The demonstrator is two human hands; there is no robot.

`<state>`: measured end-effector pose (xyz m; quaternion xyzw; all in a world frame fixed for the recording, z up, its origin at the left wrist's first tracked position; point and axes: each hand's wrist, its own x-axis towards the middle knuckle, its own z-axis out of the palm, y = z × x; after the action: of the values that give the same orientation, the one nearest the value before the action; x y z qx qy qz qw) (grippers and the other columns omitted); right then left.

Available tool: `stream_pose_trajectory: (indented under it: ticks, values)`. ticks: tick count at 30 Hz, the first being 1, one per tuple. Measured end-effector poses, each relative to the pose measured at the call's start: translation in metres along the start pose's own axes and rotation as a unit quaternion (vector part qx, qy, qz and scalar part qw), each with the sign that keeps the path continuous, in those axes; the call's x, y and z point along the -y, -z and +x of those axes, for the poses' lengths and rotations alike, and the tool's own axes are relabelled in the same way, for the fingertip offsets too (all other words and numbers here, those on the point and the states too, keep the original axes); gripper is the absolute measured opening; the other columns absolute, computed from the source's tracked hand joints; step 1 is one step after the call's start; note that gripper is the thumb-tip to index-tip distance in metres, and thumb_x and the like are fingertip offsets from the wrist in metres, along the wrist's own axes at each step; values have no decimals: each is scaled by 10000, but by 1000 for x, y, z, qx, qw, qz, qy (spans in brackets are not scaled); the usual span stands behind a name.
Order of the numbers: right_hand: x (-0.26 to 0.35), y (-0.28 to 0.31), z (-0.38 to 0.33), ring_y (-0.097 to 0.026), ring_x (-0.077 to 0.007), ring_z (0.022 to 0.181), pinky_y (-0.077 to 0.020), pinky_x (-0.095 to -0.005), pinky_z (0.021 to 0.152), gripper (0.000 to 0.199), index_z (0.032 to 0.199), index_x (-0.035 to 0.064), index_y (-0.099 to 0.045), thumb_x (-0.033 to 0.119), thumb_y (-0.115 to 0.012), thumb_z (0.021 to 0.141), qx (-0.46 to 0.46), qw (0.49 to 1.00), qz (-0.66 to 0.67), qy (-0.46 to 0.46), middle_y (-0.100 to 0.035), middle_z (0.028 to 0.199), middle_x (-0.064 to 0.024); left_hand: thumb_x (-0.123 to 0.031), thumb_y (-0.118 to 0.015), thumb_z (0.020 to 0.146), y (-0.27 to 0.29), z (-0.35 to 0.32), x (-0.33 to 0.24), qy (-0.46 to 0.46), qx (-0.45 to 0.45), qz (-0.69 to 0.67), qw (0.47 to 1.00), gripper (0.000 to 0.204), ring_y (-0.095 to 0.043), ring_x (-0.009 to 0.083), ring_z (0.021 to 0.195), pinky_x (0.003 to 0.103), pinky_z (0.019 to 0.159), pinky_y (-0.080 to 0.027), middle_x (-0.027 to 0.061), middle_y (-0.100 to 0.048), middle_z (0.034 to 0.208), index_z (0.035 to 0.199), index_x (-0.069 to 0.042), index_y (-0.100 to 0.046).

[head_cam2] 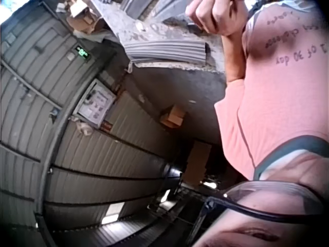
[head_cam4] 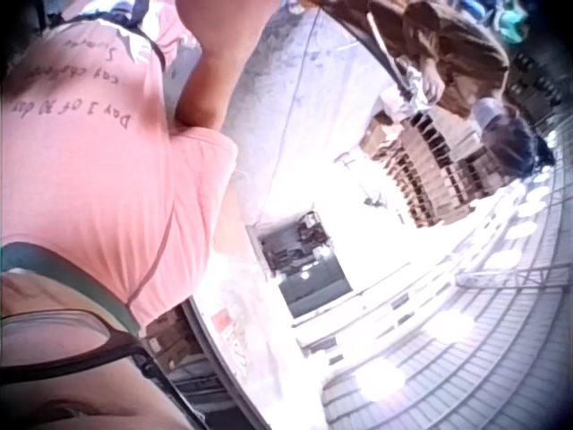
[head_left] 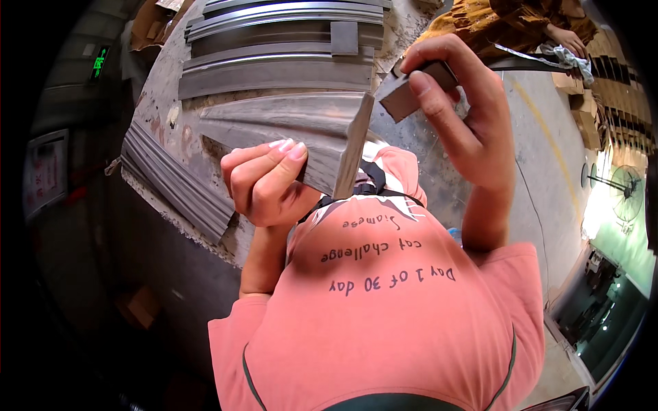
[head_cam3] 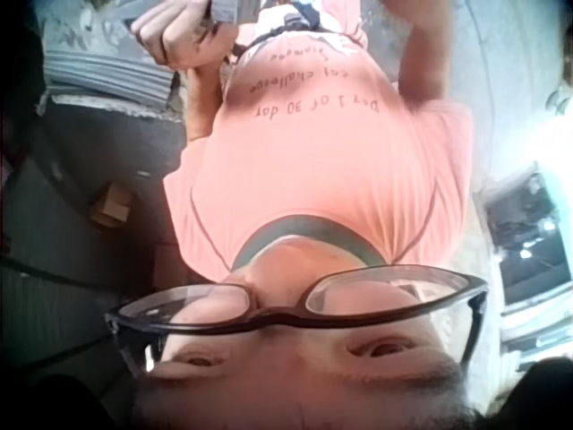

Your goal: Sand the edge of a plastic or metal trim piece with a sanding block.

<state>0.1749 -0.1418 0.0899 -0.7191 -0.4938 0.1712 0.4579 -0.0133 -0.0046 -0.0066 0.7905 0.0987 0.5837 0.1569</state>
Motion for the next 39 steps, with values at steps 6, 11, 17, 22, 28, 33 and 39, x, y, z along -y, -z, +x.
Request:
stream_pose_trajectory:
  ticks: [6, 11, 17, 22, 28, 33, 39]
  values:
    - [-5, -7, 7, -536, -74, 838, -417, -216, 736, 172, 1112, 1, -592, 123, -561, 995, -65, 992, 88, 61, -613, 1018, -22, -6, -785, 746, -3, 6, 5, -10, -9, 0, 1000, 219, -602, 184, 765, 275, 686, -515, 8, -613, 873, 908, -91, -664]
    - [-6, -14, 25, -574, -101, 905, -447, -246, 814, 206, 1135, 19, -619, 134, -609, 965, -43, 987, 153, 8, -640, 987, -57, -51, -813, 759, 0, 10, 9, -31, 21, 28, 999, 256, -596, 232, 746, 305, 657, -515, 83, -555, 874, 920, -6, -619]
    - [-27, 0, 43, -488, -19, 689, -364, -197, 549, 146, 1077, 46, -625, 104, -607, 944, -15, 982, 156, 101, -614, 904, 8, -51, -845, 753, 2, 28, 18, -9, -8, 68, 998, 342, -591, 224, 790, 325, 710, -491, 79, -576, 904, 984, -12, -597]
    - [-20, -6, 70, -526, -52, 822, -375, -188, 659, 359, 1242, 29, -537, 82, -684, 919, -124, 947, 253, 156, -614, 960, -16, -28, -864, 739, 12, 58, 30, -12, -36, 142, 989, 367, -582, 200, 821, 313, 738, -463, 74, -594, 922, 976, -25, -585]
    - [-6, -17, 106, -559, -52, 839, -394, -163, 649, 464, 1233, -7, -530, 33, -775, 841, -135, 904, 337, 227, -651, 1055, -58, 12, -876, 706, 6, 92, 34, 80, -149, 103, 980, 375, -538, 152, 810, 279, 695, -428, 62, -560, 906, 972, -17, -613]
    - [18, -22, 134, -622, -198, 1059, -487, -295, 926, 534, 1283, -83, -500, 106, -780, 870, -112, 892, 220, 378, -627, 1222, -188, 8, -875, 712, 2, 108, 38, 98, -178, 109, 973, 363, -502, 134, 803, 274, 686, -409, 47, -535, 898, 929, -41, -587]
    - [47, -53, 161, -693, -257, 941, -558, -330, 836, 444, 1145, -120, -585, 30, -818, 798, -102, 821, 182, 531, -693, 1038, -214, -25, -880, 677, -4, 113, 43, 102, -199, 116, 968, 399, -501, 132, 801, 239, 642, -434, 37, -503, 897, 902, -46, -550]
